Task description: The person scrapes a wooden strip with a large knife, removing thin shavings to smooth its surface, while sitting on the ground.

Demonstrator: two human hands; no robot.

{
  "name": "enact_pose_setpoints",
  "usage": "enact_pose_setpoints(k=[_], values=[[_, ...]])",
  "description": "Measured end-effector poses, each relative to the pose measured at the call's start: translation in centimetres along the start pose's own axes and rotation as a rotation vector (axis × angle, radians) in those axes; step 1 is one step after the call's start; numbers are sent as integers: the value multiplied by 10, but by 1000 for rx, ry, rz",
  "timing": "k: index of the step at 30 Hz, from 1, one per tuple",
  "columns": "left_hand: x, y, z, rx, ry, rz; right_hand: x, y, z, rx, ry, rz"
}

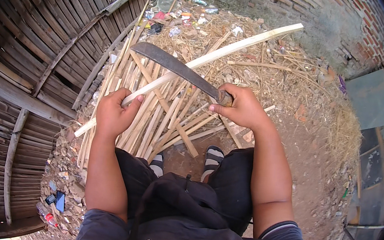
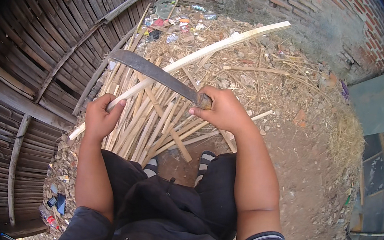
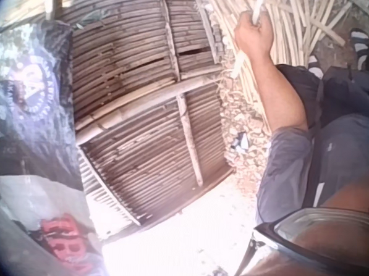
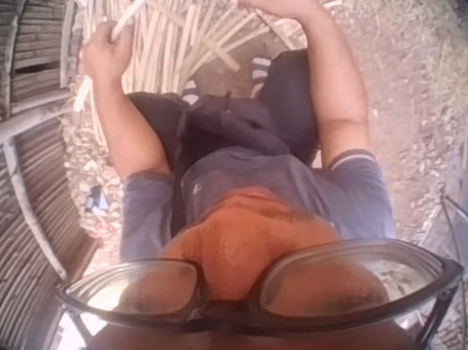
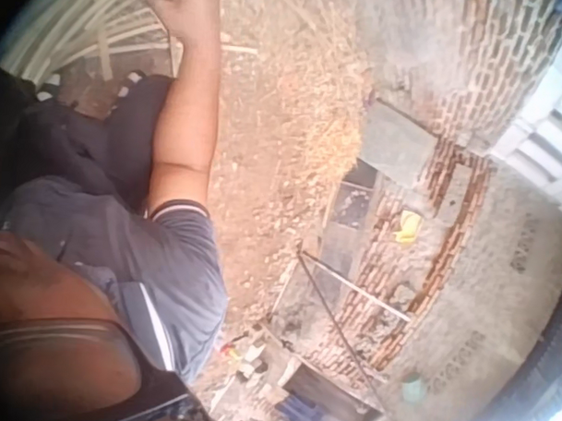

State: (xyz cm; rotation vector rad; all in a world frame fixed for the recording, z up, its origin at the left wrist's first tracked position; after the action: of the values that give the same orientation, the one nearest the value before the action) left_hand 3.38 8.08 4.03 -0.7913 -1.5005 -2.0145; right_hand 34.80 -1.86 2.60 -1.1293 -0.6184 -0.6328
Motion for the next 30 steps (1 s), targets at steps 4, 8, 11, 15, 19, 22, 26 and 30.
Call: enact_pose_setpoints(k=[4,8,11,15,19,22,26,30], values=[[-2,-10,2,-7,-88,0,14,13,-5,-88,82,57],[-10,-19,8,15,-162,-11,63,55,-21,-142,433,7],[-13,-17,7,8,-171,-77,58,54,-22,-129,444,-8],[-19,-17,7,21,-198,-123,21,8,-6,-83,149,-138],[-10,-16,3,-1,-167,-82,5,-20,3,81,37,-310],[-3,-20,4,19,-121,-33,27,15,-5,-81,165,-139],[-4,-20,9,34,-104,4,72,62,-29,-255,508,-37],[-8,-16,7,43,-115,-27,47,44,-18,-146,350,-136]])
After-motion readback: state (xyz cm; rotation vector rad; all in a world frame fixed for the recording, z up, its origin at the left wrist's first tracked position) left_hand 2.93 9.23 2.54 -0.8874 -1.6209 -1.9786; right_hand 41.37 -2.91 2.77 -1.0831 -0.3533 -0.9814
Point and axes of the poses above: each hand's wrist, its own z-axis towards the middle knuckle, its own x-axis out of the back of the hand, y = z × x, the point moved 10 cm from there along z, towards the middle knuckle, and after that the axes turned 13 degrees about x, right-handed, at the moved point
